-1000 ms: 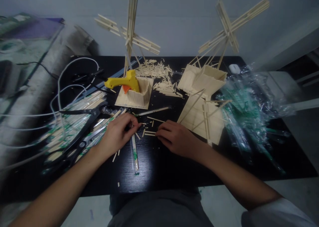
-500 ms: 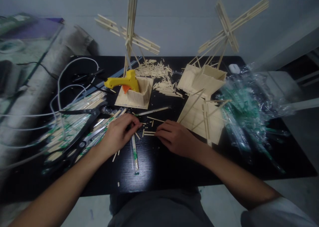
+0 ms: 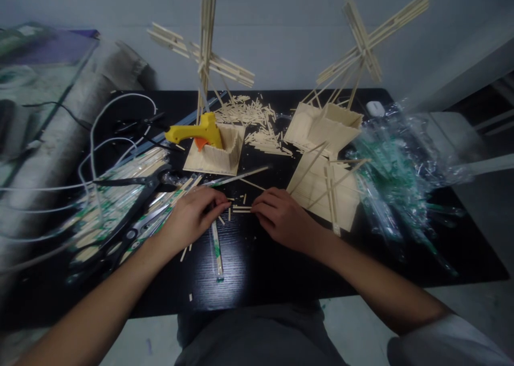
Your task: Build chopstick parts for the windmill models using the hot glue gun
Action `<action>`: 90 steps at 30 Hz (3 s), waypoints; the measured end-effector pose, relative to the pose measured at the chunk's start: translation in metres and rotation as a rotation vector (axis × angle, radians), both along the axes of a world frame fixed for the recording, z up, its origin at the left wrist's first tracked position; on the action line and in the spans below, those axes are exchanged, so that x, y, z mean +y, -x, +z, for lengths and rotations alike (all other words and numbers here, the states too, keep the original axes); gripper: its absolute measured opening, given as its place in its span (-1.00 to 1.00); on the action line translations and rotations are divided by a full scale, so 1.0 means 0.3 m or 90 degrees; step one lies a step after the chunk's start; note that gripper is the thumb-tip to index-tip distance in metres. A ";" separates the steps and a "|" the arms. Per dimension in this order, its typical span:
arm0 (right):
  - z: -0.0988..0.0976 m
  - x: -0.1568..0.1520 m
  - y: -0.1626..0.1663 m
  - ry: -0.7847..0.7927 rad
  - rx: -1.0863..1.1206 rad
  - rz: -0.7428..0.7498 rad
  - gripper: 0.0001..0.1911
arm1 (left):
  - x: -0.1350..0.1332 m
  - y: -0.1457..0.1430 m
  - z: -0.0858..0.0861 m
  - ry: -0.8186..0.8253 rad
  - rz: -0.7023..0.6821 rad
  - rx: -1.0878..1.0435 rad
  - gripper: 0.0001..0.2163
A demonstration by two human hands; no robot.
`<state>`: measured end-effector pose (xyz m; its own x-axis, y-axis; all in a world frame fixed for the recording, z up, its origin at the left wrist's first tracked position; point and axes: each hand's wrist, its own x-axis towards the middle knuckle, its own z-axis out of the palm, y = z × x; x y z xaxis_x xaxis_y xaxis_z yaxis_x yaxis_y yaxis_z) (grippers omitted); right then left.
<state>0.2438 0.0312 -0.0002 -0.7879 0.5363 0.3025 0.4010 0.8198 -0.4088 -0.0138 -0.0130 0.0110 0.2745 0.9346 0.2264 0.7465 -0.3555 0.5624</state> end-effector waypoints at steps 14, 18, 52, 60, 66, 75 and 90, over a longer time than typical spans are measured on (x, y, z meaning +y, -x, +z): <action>0.000 0.003 0.000 -0.005 0.027 0.018 -0.90 | -0.007 0.018 -0.007 0.039 -0.073 0.208 -0.74; -0.003 -0.002 0.006 0.004 0.035 0.036 -0.92 | -0.010 0.015 0.010 0.074 -0.085 0.196 -0.79; -0.036 -0.055 0.043 0.040 0.123 0.038 -0.86 | -0.011 0.029 0.041 0.057 -0.150 0.171 -0.86; -0.061 -0.055 0.082 0.081 0.164 0.037 -0.90 | -0.009 0.021 0.028 0.057 -0.163 0.176 -0.87; -0.063 -0.047 0.082 0.126 0.185 0.029 -0.91 | 0.001 0.073 0.078 0.061 -0.115 0.216 -0.78; -0.062 -0.042 0.086 0.125 0.194 0.033 -0.93 | -0.007 0.085 0.091 0.122 -0.105 0.268 -0.71; -0.059 -0.041 0.089 0.103 0.196 0.034 -0.94 | -0.017 0.047 0.065 0.125 -0.134 0.242 -0.76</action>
<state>0.2172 0.0189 -0.0181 -0.7009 0.5573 0.4452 0.1969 0.7511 -0.6302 -0.0278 -0.0182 0.0305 0.4912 0.8650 -0.1022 0.8356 -0.4348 0.3358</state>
